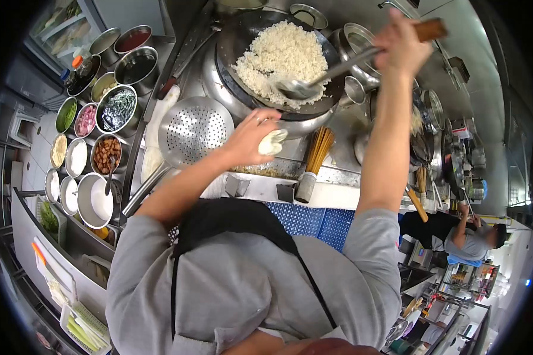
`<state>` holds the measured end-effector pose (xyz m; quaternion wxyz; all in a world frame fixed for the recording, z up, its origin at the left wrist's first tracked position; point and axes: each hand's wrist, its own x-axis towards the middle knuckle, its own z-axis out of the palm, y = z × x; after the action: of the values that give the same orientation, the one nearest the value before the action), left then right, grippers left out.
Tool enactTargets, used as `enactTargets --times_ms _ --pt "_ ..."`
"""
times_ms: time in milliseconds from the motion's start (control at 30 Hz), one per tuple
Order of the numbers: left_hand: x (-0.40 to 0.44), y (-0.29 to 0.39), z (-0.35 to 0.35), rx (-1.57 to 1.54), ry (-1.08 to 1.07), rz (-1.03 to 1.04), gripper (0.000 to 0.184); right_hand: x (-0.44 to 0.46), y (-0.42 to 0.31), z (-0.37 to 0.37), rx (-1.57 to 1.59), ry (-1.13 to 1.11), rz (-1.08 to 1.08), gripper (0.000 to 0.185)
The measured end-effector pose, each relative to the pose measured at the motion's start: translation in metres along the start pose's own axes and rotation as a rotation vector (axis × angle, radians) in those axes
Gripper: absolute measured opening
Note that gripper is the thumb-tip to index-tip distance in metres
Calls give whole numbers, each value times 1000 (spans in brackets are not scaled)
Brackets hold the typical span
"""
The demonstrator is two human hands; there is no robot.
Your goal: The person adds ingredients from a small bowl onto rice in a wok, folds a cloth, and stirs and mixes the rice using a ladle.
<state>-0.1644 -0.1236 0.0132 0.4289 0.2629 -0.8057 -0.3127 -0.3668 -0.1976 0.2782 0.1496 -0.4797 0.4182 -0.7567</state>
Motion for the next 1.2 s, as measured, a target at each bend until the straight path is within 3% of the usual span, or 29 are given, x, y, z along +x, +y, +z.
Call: enactTargets --times_ms 67,100,133,200,300,333,400,467,533,567,667,700,800,833,867,933,967,1000,1067,1133,1200 --pt "-19 6 1 -301 53 -430 48 23 -7 -42 226 -196 15 33" --pt "-18 -5 13 -506 264 -533 47 14 1 -45 208 -75 -84 34" --pt "-14 -21 20 -755 302 -705 45 8 42 -44 52 176 -135 34" --pt "20 -3 2 -1023 333 -1058 46 -10 112 -42 185 253 -102 28" --pt "36 -34 12 -1055 166 -1197 43 28 83 -33 160 -94 -52 25" --pt "46 -42 11 -1082 101 -1228 41 22 38 -20 82 26 27 24" --pt "51 -38 12 -1109 119 -1299 34 18 -13 -32 234 -113 64 22" --pt "57 -21 14 -1209 275 -1284 28 -19 -41 -42 248 -193 -43 24" --pt "52 -38 29 -1187 339 -1254 26 -37 46 -32 138 116 22 28" --pt "55 -43 33 -1177 373 -1224 25 -40 79 -36 184 52 -45 25" --pt "52 -37 27 -1150 373 -1218 23 10 58 -32 133 -55 109 27" --pt "51 -41 27 -1151 352 -1215 22 23 40 -32 18 -11 89 29" --pt "61 -43 18 -1226 317 -1272 22 30 19 -60 189 -45 -49 30" --pt "70 -44 21 -1192 355 -1300 22 24 52 -72 124 44 -176 22" --pt "71 -52 25 -1186 351 -1319 21 23 122 -75 121 309 -148 22" --pt "76 -72 35 -1167 330 -1347 21 -15 132 -41 180 549 -37 24" --pt "68 -70 36 -1133 325 -1302 19 -13 116 -28 142 343 -12 23" --pt "67 -55 37 -1107 451 -1282 18 -11 88 -16 98 145 28 23" --pt "71 -12 24 -1166 428 -1312 16 21 25 1 -50 -182 236 26" --pt "70 60 -11 -1230 390 -1363 15 17 -60 14 -68 -87 161 31" --pt "69 66 -26 -1284 337 -1347 14 -24 -118 24 163 -168 35 26"
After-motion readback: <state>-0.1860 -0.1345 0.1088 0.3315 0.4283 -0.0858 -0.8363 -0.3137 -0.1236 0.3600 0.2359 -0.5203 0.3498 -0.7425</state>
